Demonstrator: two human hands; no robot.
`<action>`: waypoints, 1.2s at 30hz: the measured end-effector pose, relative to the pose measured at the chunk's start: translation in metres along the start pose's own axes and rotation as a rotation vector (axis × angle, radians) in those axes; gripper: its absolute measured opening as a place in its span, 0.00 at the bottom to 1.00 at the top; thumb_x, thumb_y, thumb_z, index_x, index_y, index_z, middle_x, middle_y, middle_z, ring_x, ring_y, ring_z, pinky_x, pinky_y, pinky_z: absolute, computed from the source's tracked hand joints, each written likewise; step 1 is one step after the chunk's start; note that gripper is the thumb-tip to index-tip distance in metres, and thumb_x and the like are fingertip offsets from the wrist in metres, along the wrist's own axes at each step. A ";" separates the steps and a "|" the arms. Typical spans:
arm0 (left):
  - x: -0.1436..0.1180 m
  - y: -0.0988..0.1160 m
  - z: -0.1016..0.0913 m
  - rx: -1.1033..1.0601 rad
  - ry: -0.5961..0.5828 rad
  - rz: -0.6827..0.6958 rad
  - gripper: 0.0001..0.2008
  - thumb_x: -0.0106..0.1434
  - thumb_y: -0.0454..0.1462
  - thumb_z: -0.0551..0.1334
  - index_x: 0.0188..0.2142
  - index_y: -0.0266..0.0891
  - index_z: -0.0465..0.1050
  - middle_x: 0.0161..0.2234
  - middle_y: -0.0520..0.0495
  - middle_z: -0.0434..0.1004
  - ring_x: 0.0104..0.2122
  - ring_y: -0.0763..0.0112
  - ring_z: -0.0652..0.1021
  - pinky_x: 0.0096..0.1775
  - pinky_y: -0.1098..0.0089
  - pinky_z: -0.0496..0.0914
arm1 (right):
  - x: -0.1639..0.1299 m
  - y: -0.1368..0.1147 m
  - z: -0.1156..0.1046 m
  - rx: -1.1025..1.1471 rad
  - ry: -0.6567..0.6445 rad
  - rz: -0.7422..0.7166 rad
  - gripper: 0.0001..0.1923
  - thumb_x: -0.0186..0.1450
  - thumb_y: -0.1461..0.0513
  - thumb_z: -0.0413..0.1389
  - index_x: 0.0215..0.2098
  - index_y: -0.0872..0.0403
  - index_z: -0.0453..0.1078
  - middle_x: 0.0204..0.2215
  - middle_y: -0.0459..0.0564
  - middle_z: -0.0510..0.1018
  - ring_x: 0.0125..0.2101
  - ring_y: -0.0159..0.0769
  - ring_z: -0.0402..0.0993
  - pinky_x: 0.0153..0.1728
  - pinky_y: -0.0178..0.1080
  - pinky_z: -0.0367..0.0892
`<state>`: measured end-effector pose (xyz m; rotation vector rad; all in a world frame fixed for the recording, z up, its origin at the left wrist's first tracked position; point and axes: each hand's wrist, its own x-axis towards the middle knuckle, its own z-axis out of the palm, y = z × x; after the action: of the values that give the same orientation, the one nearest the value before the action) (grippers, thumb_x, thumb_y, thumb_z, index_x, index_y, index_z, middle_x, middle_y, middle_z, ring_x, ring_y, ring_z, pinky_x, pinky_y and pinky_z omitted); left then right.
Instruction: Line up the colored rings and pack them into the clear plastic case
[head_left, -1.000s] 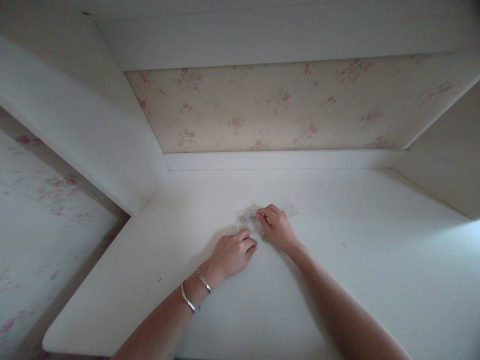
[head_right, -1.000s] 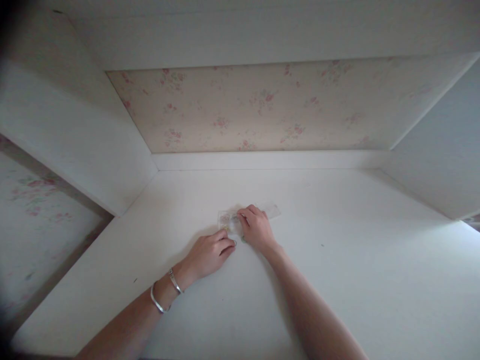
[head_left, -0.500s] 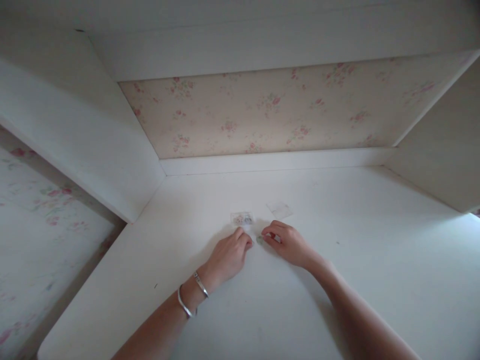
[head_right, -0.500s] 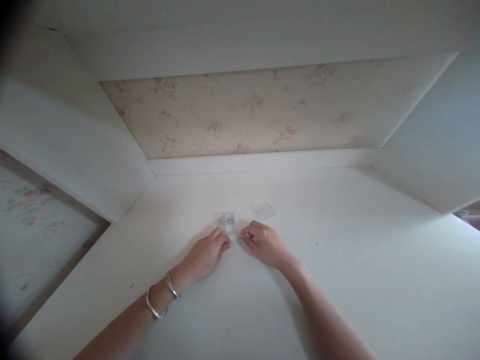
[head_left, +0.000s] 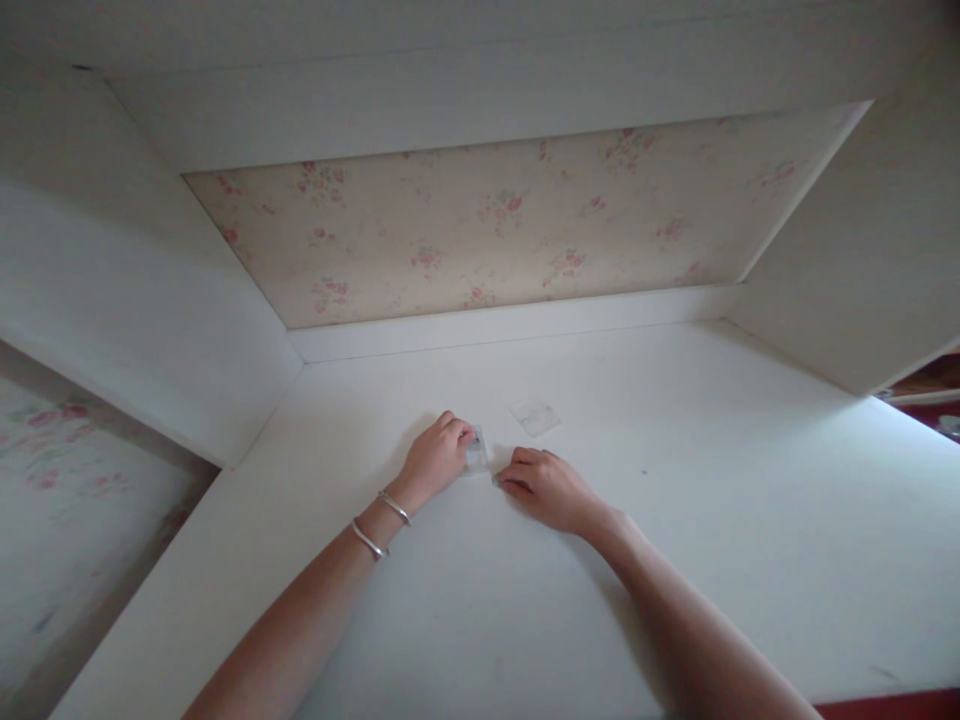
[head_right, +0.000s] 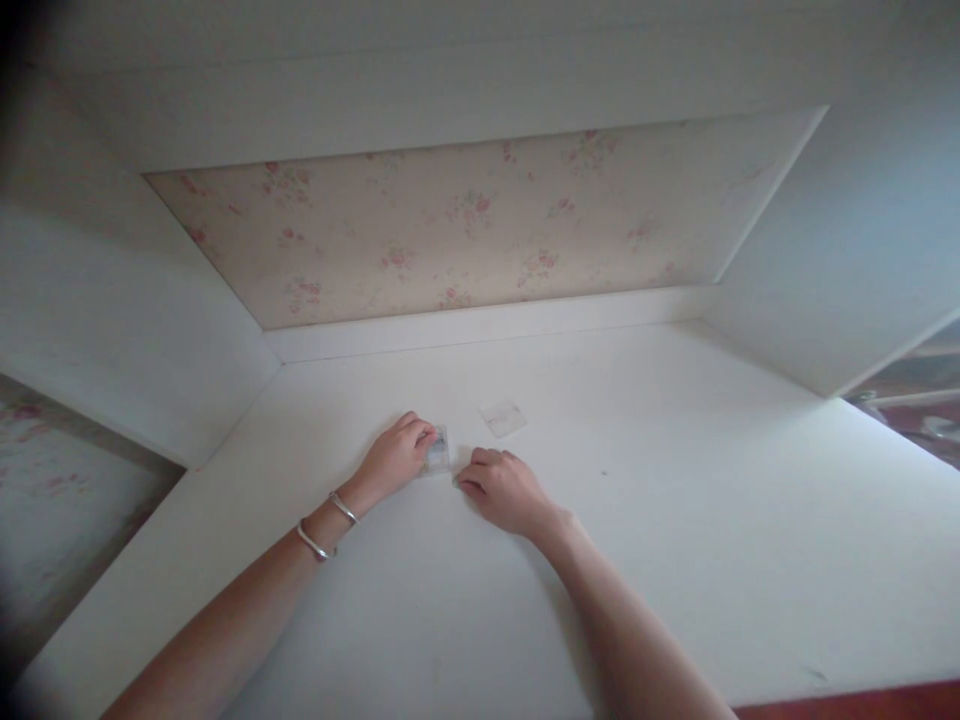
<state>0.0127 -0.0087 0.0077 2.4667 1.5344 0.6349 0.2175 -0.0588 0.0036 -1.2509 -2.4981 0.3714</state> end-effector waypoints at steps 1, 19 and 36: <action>-0.001 -0.001 0.000 -0.011 0.010 -0.001 0.11 0.66 0.38 0.51 0.35 0.39 0.71 0.36 0.49 0.70 0.35 0.71 0.73 0.38 0.71 0.66 | 0.000 0.000 0.000 0.005 0.012 -0.008 0.12 0.66 0.62 0.48 0.35 0.50 0.75 0.31 0.48 0.73 0.32 0.31 0.68 0.34 0.33 0.58; -0.074 0.029 -0.011 -0.018 -0.124 0.003 0.14 0.67 0.40 0.49 0.37 0.43 0.73 0.33 0.49 0.78 0.34 0.68 0.77 0.35 0.71 0.66 | 0.027 -0.006 0.024 0.290 0.348 0.064 0.12 0.66 0.58 0.50 0.38 0.50 0.75 0.31 0.49 0.72 0.30 0.31 0.68 0.32 0.33 0.64; -0.054 0.043 0.004 0.029 -0.209 0.059 0.15 0.68 0.42 0.48 0.42 0.44 0.73 0.36 0.48 0.77 0.38 0.67 0.76 0.40 0.69 0.69 | 0.012 0.012 0.016 0.304 0.406 0.197 0.13 0.65 0.57 0.49 0.35 0.51 0.74 0.27 0.46 0.72 0.26 0.29 0.66 0.29 0.33 0.60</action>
<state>0.0293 -0.0756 0.0052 2.5154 1.4064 0.3513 0.2133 -0.0433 -0.0140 -1.2977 -1.9075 0.4700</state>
